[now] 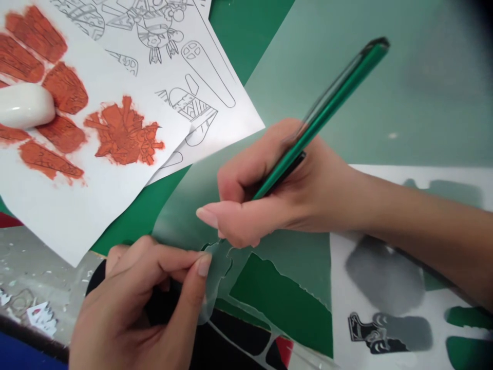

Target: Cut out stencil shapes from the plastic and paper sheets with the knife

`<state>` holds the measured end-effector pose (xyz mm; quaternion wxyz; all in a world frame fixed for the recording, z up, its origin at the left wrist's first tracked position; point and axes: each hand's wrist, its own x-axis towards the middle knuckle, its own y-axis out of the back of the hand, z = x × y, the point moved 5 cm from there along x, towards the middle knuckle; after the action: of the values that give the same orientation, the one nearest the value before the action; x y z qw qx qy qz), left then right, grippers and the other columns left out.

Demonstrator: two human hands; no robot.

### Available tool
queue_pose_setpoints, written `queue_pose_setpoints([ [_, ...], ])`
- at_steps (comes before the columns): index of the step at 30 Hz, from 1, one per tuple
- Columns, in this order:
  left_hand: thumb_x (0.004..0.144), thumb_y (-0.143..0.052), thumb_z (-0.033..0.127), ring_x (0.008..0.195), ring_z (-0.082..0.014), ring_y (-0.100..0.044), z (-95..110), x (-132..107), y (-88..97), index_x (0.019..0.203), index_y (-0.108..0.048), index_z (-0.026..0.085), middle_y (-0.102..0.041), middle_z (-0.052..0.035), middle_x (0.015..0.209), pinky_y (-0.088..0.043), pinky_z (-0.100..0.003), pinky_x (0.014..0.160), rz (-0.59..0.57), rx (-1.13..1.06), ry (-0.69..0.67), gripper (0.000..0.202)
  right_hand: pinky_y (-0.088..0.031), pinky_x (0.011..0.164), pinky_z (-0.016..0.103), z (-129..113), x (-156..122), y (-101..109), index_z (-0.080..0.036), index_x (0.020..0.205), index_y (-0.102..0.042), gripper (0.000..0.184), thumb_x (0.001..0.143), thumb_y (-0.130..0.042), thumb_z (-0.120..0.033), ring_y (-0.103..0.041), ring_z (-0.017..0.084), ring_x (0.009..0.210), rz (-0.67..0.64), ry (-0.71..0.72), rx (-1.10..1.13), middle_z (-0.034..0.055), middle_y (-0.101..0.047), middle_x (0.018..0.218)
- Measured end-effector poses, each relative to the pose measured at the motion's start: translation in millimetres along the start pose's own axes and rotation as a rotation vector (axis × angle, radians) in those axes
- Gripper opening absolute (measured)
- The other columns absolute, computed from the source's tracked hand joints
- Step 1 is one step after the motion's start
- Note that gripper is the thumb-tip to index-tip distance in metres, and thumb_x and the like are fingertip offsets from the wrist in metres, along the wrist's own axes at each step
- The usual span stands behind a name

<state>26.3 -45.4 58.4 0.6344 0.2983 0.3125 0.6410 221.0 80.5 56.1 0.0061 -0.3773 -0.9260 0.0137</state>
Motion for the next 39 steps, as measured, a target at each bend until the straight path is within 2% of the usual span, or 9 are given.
queue_pose_setpoints([
  [3,0.108,-0.076,0.029,0.075,-0.0186,-0.057,0.3,1.6,-0.1,0.095,-0.076,0.031,-0.065,0.0034,0.075,-0.044,-0.037,0.067,-0.010,-0.029,-0.045,0.013,-0.034,0.048,0.011,0.4,0.2,-1.3,-0.016,0.064,-0.063,0.044,0.105,-0.078,-0.011,-0.048,0.000,0.052,-0.011,0.004,-0.064,-0.0121,-0.048,0.056],
  [6,0.108,-0.075,0.027,0.077,-0.0178,-0.056,3.4,4.0,0.5,0.097,-0.074,0.032,-0.064,0.0052,0.077,-0.044,-0.036,0.068,-0.034,0.030,-0.106,0.012,-0.020,0.045,0.020,-0.6,0.4,-3.3,-0.018,0.063,-0.056,0.047,0.103,-0.080,-0.011,-0.034,0.001,0.053,-0.006,0.044,-0.123,-0.0122,-0.046,0.056],
  [8,0.109,-0.074,0.027,0.078,-0.0178,-0.055,4.4,4.9,1.1,0.099,-0.074,0.033,-0.064,0.0054,0.078,-0.044,-0.036,0.068,-0.044,0.044,-0.109,0.012,-0.016,0.046,0.026,-0.8,0.8,-4.4,-0.018,0.063,-0.054,0.048,0.102,-0.080,-0.012,-0.028,0.002,0.055,-0.006,0.056,-0.151,-0.0119,-0.046,0.056],
  [12,0.109,-0.072,0.027,0.078,-0.0178,-0.054,5.2,4.5,1.7,0.101,-0.074,0.034,-0.064,0.0056,0.078,-0.044,-0.034,0.066,-0.042,0.029,-0.100,0.011,-0.020,0.046,0.024,0.7,2.4,-4.2,-0.018,0.062,-0.052,0.047,0.099,-0.079,-0.009,-0.031,0.003,0.056,-0.008,0.030,-0.130,-0.0118,-0.046,0.055],
  [16,0.108,-0.073,0.027,0.075,-0.0163,-0.055,4.9,4.3,1.1,0.101,-0.073,0.034,-0.063,0.0063,0.078,-0.046,-0.031,0.063,-0.047,0.039,-0.095,0.011,-0.024,0.041,0.019,3.6,4.3,-3.9,-0.018,0.060,-0.057,0.043,0.096,-0.078,-0.007,-0.038,0.001,0.050,-0.026,0.017,-0.039,-0.0114,-0.051,0.053],
  [22,0.107,-0.075,0.026,0.074,-0.0151,-0.055,5.4,5.1,1.3,0.100,-0.074,0.034,-0.063,0.0069,0.077,-0.047,-0.030,0.062,-0.040,0.049,-0.097,0.011,-0.026,0.040,0.015,5.2,4.4,-3.3,-0.017,0.060,-0.059,0.042,0.095,-0.079,-0.006,-0.039,0.000,0.048,-0.016,0.037,-0.023,-0.0118,-0.052,0.051],
  [29,0.109,-0.072,0.027,0.072,-0.0162,-0.056,3.9,1.9,0.7,0.101,-0.074,0.035,-0.065,0.0067,0.076,-0.047,-0.033,0.062,-0.037,0.023,-0.060,0.011,-0.024,0.039,0.017,5.9,4.7,-4.0,-0.018,0.057,-0.058,0.044,0.095,-0.076,-0.004,-0.039,0.001,0.046,0.024,0.050,0.022,-0.0116,-0.049,0.049],
  [34,0.108,-0.073,0.029,0.071,-0.0170,-0.056,4.0,2.2,1.5,0.099,-0.074,0.034,-0.065,0.0055,0.076,-0.047,-0.034,0.062,-0.051,0.040,-0.081,0.011,-0.026,0.041,0.019,5.5,5.0,-3.5,-0.018,0.058,-0.058,0.042,0.093,-0.077,-0.008,-0.041,0.003,0.049,-0.022,-0.029,0.020,-0.0099,-0.051,0.052],
  [39,0.107,-0.075,0.027,0.072,-0.0180,-0.055,4.1,3.5,0.6,0.098,-0.075,0.034,-0.064,0.0048,0.076,-0.045,-0.035,0.062,-0.042,0.017,-0.069,0.011,-0.025,0.041,0.019,3.4,5.5,-2.9,-0.018,0.057,-0.058,0.040,0.092,-0.076,-0.008,-0.040,0.002,0.049,-0.026,-0.027,-0.007,-0.0095,-0.052,0.052],
])
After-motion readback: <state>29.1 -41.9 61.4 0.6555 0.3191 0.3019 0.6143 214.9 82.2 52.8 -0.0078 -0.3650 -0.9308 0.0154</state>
